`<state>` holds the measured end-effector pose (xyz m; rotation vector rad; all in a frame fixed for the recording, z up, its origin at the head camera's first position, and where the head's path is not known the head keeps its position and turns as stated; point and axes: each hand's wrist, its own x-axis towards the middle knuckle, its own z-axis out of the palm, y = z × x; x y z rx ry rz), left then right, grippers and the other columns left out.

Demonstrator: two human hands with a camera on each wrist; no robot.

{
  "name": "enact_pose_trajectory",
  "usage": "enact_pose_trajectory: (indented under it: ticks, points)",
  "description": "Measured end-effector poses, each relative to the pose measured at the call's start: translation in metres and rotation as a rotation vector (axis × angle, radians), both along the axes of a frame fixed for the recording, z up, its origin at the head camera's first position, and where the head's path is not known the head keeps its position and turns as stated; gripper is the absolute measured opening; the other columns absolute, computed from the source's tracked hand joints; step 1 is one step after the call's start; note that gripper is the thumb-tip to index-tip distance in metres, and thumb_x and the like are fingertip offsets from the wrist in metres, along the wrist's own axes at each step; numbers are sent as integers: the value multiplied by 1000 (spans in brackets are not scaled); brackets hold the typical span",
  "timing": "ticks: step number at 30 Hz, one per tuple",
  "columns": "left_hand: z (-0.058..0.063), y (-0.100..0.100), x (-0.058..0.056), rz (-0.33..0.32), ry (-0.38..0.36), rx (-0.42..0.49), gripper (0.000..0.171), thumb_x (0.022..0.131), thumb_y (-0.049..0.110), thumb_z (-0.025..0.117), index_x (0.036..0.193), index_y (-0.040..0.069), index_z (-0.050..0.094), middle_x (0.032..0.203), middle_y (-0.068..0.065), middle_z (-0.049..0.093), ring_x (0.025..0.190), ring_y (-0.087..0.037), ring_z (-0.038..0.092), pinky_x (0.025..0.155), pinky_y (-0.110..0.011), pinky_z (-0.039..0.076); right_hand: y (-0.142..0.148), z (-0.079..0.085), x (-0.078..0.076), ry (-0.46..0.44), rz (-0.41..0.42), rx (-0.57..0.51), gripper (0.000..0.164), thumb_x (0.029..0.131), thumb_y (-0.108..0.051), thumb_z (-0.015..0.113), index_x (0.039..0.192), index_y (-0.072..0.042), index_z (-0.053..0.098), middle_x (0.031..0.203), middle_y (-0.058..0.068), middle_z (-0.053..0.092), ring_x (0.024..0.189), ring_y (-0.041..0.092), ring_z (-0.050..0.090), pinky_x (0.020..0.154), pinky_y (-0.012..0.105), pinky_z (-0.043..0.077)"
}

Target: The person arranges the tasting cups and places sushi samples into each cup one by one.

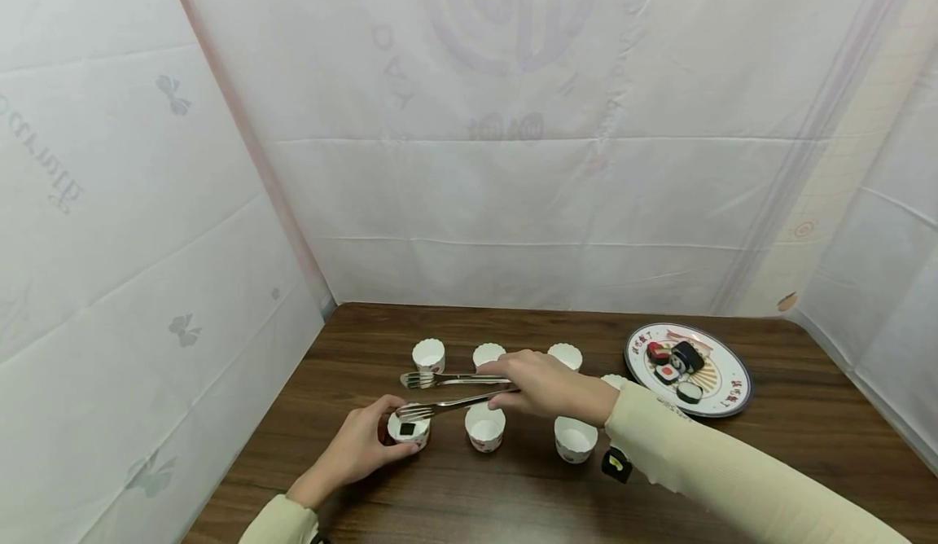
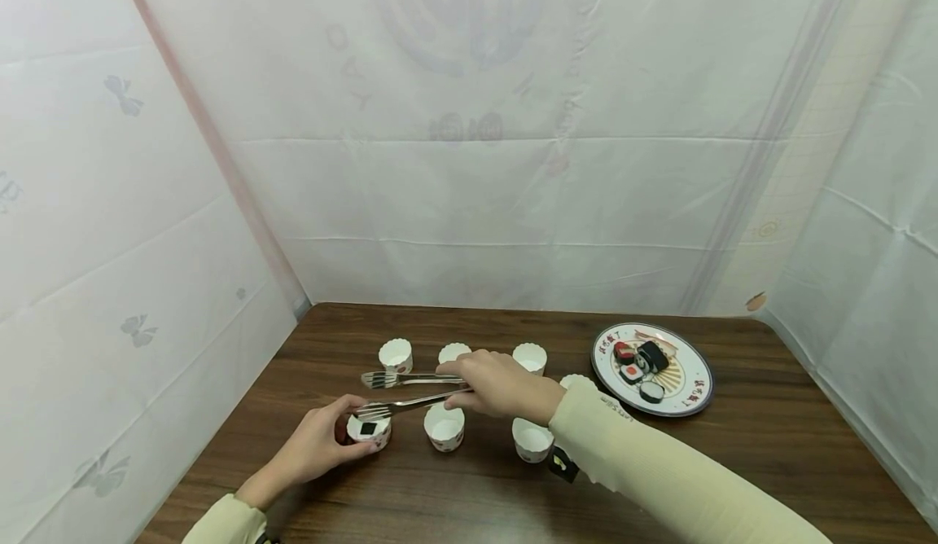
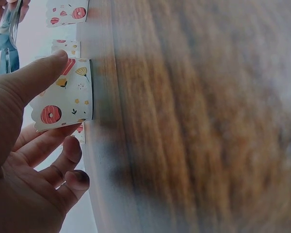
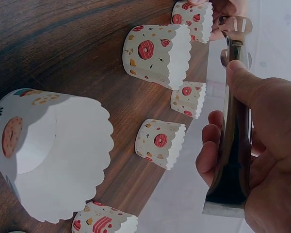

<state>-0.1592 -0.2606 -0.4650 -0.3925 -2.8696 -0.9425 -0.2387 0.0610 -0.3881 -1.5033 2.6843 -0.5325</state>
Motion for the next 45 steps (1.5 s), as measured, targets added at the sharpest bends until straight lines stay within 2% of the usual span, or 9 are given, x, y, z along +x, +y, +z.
enact_pose_trajectory:
  ticks: [4,10,16,19,23,28,34,43,45]
  points:
    - [0,-1,0,-13,10,1,58,77,39,91,120,13,63,82,8,61,65,-3,49,60,-23,42,3,0,0,18,-3,-9,48,99,-33,71,140,-11,63,126,4,70,106,19,69,84,37,57]
    - [-3,-1,0,-30,37,-15,65,75,39,93,127,13,61,104,5,69,79,-3,57,71,-26,49,15,4,-3,46,-34,-28,44,98,-34,71,138,-16,64,119,-2,70,99,14,68,80,36,57]
    - [-2,-1,1,-21,114,-28,78,73,38,94,137,12,58,123,1,69,102,-13,65,87,-38,53,30,10,-6,56,-55,-29,48,99,-35,71,142,-15,62,119,1,69,101,20,69,80,41,56]
    - [1,0,0,-16,145,-3,83,72,38,95,140,9,57,127,-2,67,86,-9,62,77,-31,53,37,10,-9,63,-62,-24,51,100,-36,69,144,-14,60,120,1,68,98,20,69,78,40,56]
    - [6,4,-2,-30,166,43,83,72,33,96,140,9,57,127,-6,64,64,-4,48,59,-22,44,48,11,-12,68,-90,-18,51,100,-38,68,145,-15,59,122,2,69,94,19,69,74,38,55]
    - [10,12,-1,-59,242,67,82,68,24,99,137,9,58,126,-5,64,58,-2,46,53,-20,43,64,13,-15,106,-120,-20,52,99,-40,69,144,-15,60,118,1,69,89,15,67,68,35,53]
    - [15,23,-2,-73,305,86,79,68,24,98,135,9,60,115,2,65,55,4,42,49,-19,42,85,17,-19,120,-137,-45,52,99,-40,69,143,-14,60,117,2,70,85,11,64,66,32,51]
    - [19,44,-1,-137,365,125,72,72,23,96,134,10,61,117,1,68,56,3,43,49,-16,41,119,21,-22,120,-184,-75,52,99,-34,70,143,-9,60,123,5,70,84,7,65,77,37,55]
    - [19,49,0,-143,352,137,72,73,24,95,135,11,61,107,5,67,57,3,42,50,-17,41,126,22,-22,117,-206,-74,52,99,-34,70,143,-9,59,124,6,70,89,11,67,78,39,55]
